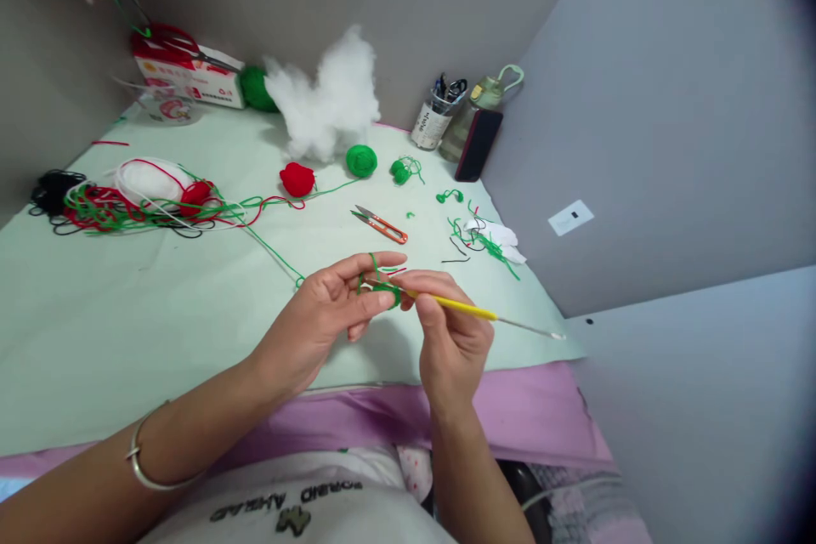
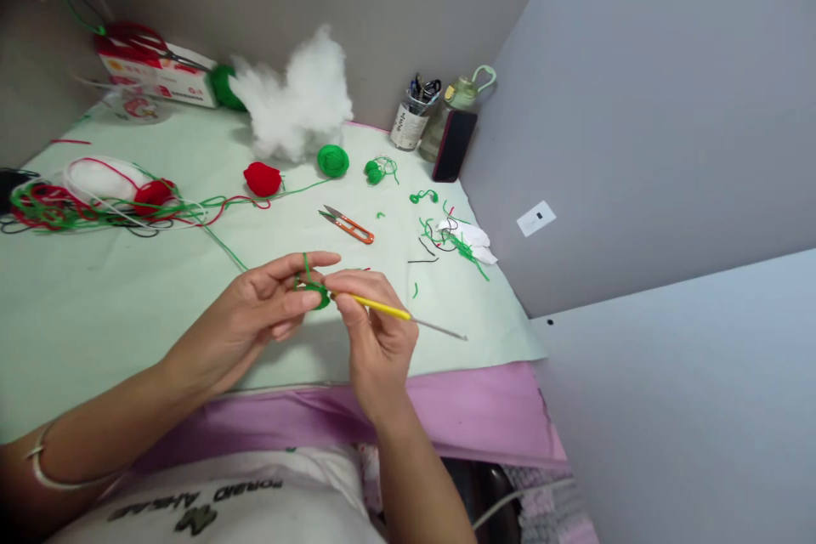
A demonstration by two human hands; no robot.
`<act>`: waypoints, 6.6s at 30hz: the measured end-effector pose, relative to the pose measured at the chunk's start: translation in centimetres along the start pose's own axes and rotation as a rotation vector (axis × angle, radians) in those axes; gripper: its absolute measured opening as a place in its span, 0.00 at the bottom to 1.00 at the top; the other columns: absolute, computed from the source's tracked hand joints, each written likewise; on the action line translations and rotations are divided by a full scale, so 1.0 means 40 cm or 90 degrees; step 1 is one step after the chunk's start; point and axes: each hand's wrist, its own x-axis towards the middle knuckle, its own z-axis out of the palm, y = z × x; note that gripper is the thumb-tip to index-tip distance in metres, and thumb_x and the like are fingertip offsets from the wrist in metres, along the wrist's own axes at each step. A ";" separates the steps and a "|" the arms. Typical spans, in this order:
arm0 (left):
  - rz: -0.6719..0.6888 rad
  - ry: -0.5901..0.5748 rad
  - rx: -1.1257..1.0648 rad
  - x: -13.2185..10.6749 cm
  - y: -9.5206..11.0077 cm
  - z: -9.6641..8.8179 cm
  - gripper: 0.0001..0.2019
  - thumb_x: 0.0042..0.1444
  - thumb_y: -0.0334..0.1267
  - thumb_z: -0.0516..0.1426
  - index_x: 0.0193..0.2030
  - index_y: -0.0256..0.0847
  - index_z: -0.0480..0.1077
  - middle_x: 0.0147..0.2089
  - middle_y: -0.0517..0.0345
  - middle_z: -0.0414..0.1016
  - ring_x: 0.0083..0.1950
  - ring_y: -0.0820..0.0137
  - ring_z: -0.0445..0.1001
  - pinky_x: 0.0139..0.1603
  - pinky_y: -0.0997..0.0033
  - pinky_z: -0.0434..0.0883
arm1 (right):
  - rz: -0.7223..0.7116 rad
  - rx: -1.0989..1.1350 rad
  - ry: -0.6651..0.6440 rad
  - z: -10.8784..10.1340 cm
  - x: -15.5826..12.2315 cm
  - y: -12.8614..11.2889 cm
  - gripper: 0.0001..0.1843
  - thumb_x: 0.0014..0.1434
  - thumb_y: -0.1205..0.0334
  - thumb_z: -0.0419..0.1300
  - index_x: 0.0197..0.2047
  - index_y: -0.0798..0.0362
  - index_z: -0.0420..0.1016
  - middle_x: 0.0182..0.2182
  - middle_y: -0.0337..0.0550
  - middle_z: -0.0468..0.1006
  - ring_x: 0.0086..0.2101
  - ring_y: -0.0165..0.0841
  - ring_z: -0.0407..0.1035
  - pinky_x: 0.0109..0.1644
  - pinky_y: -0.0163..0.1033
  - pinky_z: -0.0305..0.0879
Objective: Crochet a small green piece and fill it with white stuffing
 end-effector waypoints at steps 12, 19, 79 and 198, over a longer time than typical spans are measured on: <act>-0.092 -0.030 -0.082 0.003 0.011 -0.015 0.17 0.54 0.31 0.68 0.51 0.36 0.82 0.26 0.68 0.60 0.22 0.84 0.45 0.20 0.82 0.51 | 0.100 0.120 0.086 -0.017 0.004 0.008 0.10 0.69 0.57 0.62 0.38 0.50 0.82 0.32 0.42 0.82 0.26 0.28 0.72 0.30 0.37 0.71; 0.016 -0.020 0.071 -0.007 -0.010 -0.010 0.18 0.56 0.37 0.69 0.54 0.47 0.82 0.38 0.59 0.74 0.28 0.79 0.60 0.28 0.78 0.62 | 0.114 0.121 -0.002 -0.007 -0.003 0.003 0.09 0.68 0.58 0.62 0.40 0.49 0.83 0.36 0.43 0.83 0.33 0.32 0.75 0.36 0.39 0.72; -0.052 -0.028 -0.041 0.000 -0.008 -0.008 0.20 0.58 0.34 0.69 0.58 0.42 0.80 0.31 0.66 0.63 0.22 0.86 0.51 0.21 0.85 0.53 | 0.039 0.088 0.026 -0.004 -0.010 0.009 0.09 0.69 0.62 0.62 0.44 0.44 0.86 0.36 0.40 0.82 0.31 0.29 0.73 0.35 0.39 0.71; -0.036 -0.044 -0.028 0.000 -0.007 -0.007 0.18 0.55 0.35 0.70 0.53 0.45 0.83 0.33 0.64 0.67 0.25 0.84 0.53 0.21 0.85 0.56 | 0.026 0.097 0.034 -0.011 -0.003 0.005 0.10 0.71 0.62 0.58 0.42 0.48 0.82 0.36 0.41 0.83 0.31 0.30 0.75 0.35 0.38 0.73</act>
